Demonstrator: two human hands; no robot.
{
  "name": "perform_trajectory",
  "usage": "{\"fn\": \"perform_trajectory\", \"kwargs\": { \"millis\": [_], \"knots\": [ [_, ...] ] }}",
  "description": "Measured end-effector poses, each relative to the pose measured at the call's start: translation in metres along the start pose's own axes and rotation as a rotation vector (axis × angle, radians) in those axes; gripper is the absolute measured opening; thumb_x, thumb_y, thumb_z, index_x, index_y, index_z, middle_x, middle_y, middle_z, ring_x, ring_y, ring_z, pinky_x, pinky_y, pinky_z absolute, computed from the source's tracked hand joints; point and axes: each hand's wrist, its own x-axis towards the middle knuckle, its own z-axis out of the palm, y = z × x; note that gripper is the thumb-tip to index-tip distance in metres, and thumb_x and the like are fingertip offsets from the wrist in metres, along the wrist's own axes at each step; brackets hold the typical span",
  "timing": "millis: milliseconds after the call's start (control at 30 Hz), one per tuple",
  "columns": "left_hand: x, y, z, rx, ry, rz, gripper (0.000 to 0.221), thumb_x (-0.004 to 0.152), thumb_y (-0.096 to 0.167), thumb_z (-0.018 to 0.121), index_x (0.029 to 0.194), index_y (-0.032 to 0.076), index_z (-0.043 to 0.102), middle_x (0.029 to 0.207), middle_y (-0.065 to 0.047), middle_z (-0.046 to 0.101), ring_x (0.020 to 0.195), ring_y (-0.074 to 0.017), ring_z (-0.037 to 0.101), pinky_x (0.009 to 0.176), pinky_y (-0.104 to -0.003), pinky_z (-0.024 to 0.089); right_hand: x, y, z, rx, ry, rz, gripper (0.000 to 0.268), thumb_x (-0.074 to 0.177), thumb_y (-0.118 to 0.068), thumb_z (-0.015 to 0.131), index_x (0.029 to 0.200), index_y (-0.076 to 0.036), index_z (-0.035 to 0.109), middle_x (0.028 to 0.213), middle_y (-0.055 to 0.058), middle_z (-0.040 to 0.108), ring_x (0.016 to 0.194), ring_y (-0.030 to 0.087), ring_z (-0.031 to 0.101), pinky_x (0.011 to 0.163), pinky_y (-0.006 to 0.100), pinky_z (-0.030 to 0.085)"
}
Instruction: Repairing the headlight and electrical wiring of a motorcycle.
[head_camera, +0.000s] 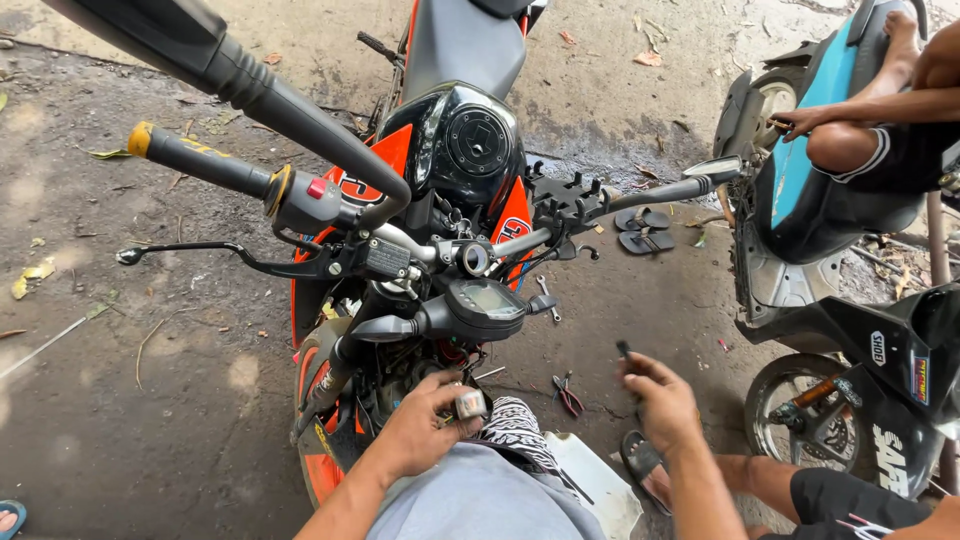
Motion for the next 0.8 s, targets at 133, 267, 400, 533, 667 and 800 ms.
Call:
{"fn": "perform_trajectory", "kwargs": {
  "millis": [133, 267, 400, 533, 667, 800],
  "knots": [
    [0.004, 0.011, -0.006, -0.290, -0.032, -0.214, 0.047, 0.088, 0.036, 0.073, 0.130, 0.016, 0.068, 0.122, -0.003, 0.072, 0.109, -0.0134, 0.070, 0.098, -0.026, 0.058, -0.003, 0.076, 0.024, 0.210, -0.113, 0.194, 0.055, 0.083, 0.017, 0.043, 0.135, 0.006, 0.058, 0.108, 0.037, 0.067, 0.079, 0.038, 0.065, 0.067, 0.033, 0.052],
    [0.002, 0.024, -0.019, -0.244, -0.076, -0.293, 0.051, 0.090, 0.038, 0.070, 0.137, 0.020, 0.065, 0.122, 0.005, 0.075, 0.110, -0.0062, 0.068, 0.100, -0.020, 0.050, 0.000, 0.123, 0.037, 0.233, 0.057, 0.167, 0.041, 0.083, 0.026, 0.047, 0.115, 0.008, 0.064, 0.099, 0.028, 0.071, 0.074, 0.032, 0.068, 0.067, 0.036, 0.059],
    [-0.005, 0.054, -0.032, 0.070, -0.152, -0.392, 0.046, 0.084, 0.026, 0.081, 0.130, 0.028, 0.075, 0.134, -0.004, 0.066, 0.118, -0.0188, 0.067, 0.107, -0.034, 0.050, -0.001, 0.126, 0.032, 0.284, -0.029, 0.138, 0.037, 0.084, 0.019, 0.061, 0.119, 0.010, 0.071, 0.105, 0.025, 0.076, 0.091, 0.026, 0.072, 0.083, 0.032, 0.058],
    [-0.005, 0.032, -0.025, 0.201, -0.141, -0.308, 0.050, 0.076, 0.045, 0.084, 0.125, 0.037, 0.077, 0.112, -0.002, 0.057, 0.108, -0.0168, 0.065, 0.096, -0.028, 0.050, -0.011, 0.111, 0.037, 0.259, -0.078, 0.112, 0.044, 0.090, 0.014, 0.058, 0.131, 0.002, 0.067, 0.109, 0.021, 0.075, 0.098, 0.025, 0.069, 0.088, 0.034, 0.057],
    [-0.004, 0.020, -0.019, -0.022, -0.145, -0.149, 0.078, 0.073, 0.010, 0.066, 0.148, 0.018, 0.046, 0.131, -0.003, 0.066, 0.115, -0.0149, 0.064, 0.104, -0.027, 0.046, -0.013, 0.115, 0.047, 0.210, -0.012, 0.096, 0.035, 0.082, 0.015, 0.062, 0.114, 0.003, 0.061, 0.102, 0.022, 0.062, 0.082, 0.031, 0.068, 0.063, 0.034, 0.055],
    [0.000, 0.011, -0.009, -0.277, -0.010, -0.274, 0.060, 0.082, 0.000, 0.060, 0.140, 0.013, 0.052, 0.112, -0.006, 0.068, 0.092, -0.0109, 0.066, 0.082, -0.024, 0.054, -0.019, 0.112, 0.055, 0.056, 0.032, 0.128, 0.022, 0.087, -0.012, 0.081, 0.102, 0.004, 0.077, 0.076, 0.013, 0.068, 0.054, 0.020, 0.059, 0.045, 0.027, 0.041]
  ]
}}
